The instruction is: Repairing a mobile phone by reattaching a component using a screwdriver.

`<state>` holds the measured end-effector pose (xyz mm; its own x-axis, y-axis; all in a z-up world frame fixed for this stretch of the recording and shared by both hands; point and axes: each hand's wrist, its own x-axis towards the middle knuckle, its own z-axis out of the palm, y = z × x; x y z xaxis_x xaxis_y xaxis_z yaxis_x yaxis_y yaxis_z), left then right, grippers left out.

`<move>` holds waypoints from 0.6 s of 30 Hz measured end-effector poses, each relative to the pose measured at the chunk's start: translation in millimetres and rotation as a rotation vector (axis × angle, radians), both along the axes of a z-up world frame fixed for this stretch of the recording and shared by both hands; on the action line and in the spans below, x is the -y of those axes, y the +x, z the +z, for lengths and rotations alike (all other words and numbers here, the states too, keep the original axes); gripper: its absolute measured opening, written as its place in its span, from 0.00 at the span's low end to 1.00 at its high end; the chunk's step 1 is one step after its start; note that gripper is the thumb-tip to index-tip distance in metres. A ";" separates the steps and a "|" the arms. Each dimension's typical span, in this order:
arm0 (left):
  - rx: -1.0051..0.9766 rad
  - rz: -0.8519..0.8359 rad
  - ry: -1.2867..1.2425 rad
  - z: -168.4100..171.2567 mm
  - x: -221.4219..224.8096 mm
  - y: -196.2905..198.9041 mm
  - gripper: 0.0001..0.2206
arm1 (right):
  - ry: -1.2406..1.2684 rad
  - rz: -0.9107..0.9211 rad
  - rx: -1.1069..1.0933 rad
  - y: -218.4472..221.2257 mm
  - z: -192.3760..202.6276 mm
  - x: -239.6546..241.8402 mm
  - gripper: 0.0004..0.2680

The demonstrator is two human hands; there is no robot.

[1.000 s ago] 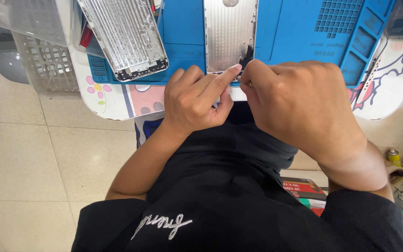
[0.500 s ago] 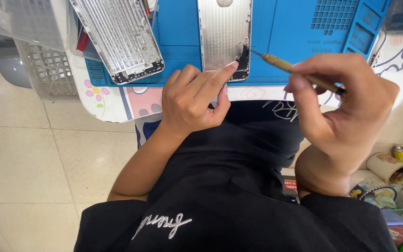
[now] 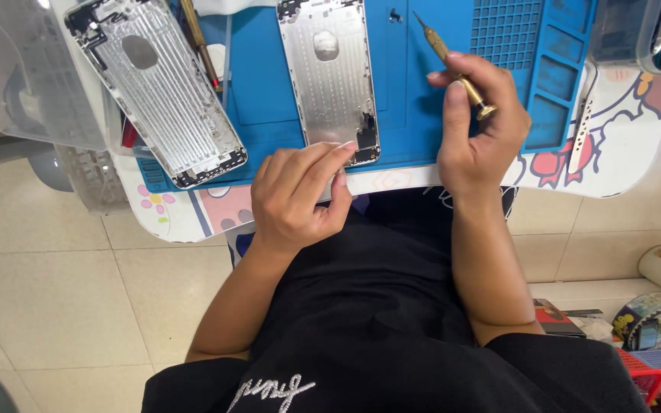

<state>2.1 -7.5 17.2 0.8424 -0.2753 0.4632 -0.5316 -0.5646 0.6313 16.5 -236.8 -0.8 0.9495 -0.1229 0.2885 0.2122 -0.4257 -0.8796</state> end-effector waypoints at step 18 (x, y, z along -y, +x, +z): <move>0.004 0.035 0.034 -11.8 3.3 -2.2 0.14 | -0.227 0.052 -0.031 8.3 11.6 -4.6 0.12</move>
<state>-0.1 -10.7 5.3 0.8499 -0.2612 0.4577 -0.5138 -0.6042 0.6091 24.9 -232.1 10.8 0.9618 -0.0085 0.2736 0.2134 -0.6025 -0.7690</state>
